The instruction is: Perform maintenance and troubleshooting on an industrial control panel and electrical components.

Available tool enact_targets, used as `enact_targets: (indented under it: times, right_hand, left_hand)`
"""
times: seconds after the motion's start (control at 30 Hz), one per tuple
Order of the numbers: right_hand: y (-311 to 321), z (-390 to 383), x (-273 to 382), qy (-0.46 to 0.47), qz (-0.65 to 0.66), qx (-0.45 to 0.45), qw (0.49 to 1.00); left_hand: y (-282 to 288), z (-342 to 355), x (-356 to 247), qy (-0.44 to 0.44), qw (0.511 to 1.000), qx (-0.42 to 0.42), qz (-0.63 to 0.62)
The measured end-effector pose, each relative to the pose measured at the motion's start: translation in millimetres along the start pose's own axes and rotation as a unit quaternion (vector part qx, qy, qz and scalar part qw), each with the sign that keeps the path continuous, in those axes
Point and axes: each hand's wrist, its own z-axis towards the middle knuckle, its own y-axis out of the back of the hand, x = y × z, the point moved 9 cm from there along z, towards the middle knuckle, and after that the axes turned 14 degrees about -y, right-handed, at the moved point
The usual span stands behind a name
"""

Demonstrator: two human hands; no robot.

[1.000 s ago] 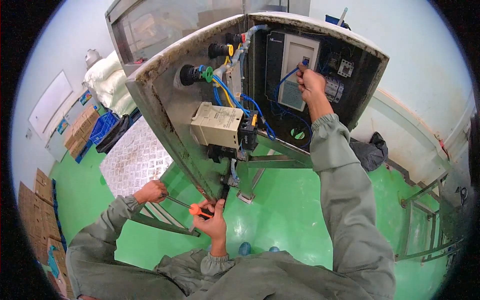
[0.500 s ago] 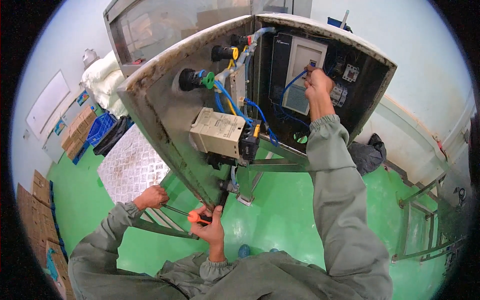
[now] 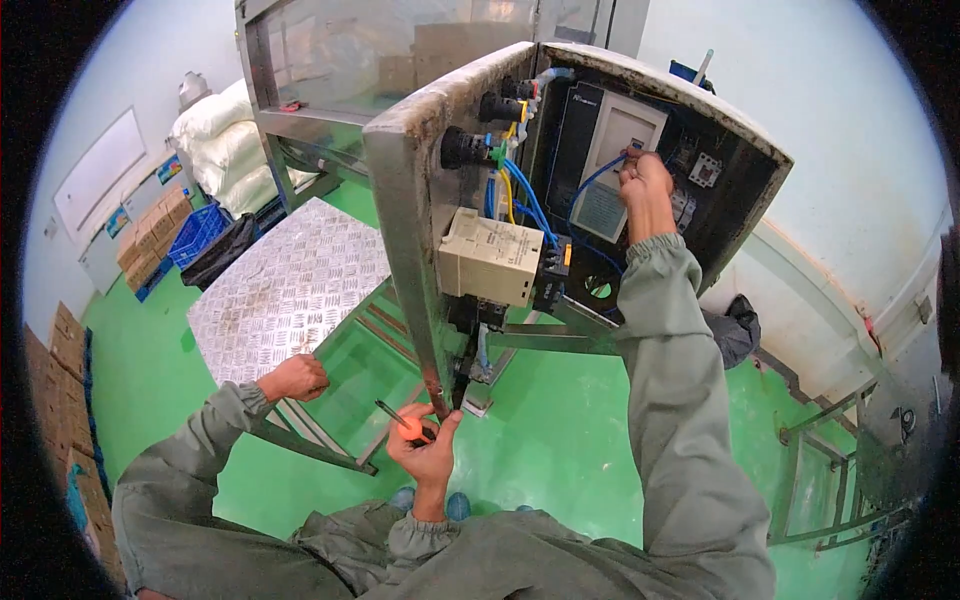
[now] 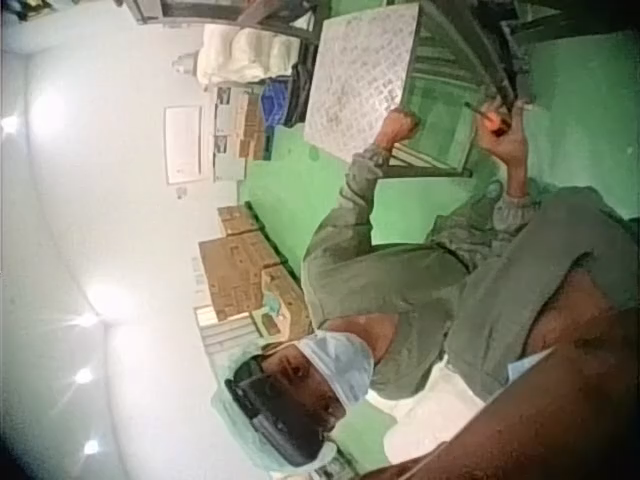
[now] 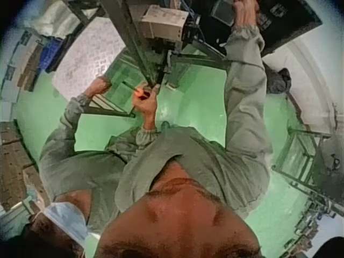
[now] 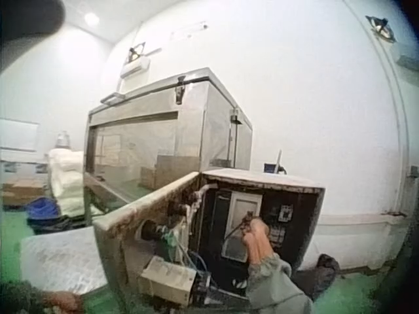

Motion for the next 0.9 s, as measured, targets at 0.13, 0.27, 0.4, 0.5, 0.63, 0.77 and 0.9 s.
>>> enact_targets:
  times: [0.13, 0.27, 0.4, 0.5, 0.63, 0.77, 0.9]
  right_hand:
    - [-5, 2, -5, 0.002, 0.034, -0.057, 0.998]
    - [14, 14, 8, 0.029, -0.119, -0.005, 0.992]
    - [32, -64, 43, 0.193, -0.437, -0.083, 0.874]
    - [68, -131, 55, 0.366, -0.450, -0.022, 0.814]
    - [143, -251, -2, 0.392, -0.439, 0.016, 0.808]
    - [186, -322, -69, 0.302, -0.504, 0.058, 0.807]
    - [172, -326, -82, 0.390, -0.486, 0.063, 0.779]
  left_hand:
    - [-5, 6, -4, 0.025, 1.000, 0.000, 0.007]
    - [-17, -1, 1, 0.027, 1.000, 0.011, -0.010]
    - [-19, -9, -10, 0.015, 0.999, 0.033, -0.021]
    - [-37, -21, -22, 0.014, 0.997, 0.055, -0.050]
    - [-63, -33, -31, -0.033, 0.993, 0.095, -0.054]
    - [-108, -51, -49, -0.037, 0.992, 0.106, -0.054]
    - [-137, -64, -36, 0.041, 0.976, 0.174, -0.127]
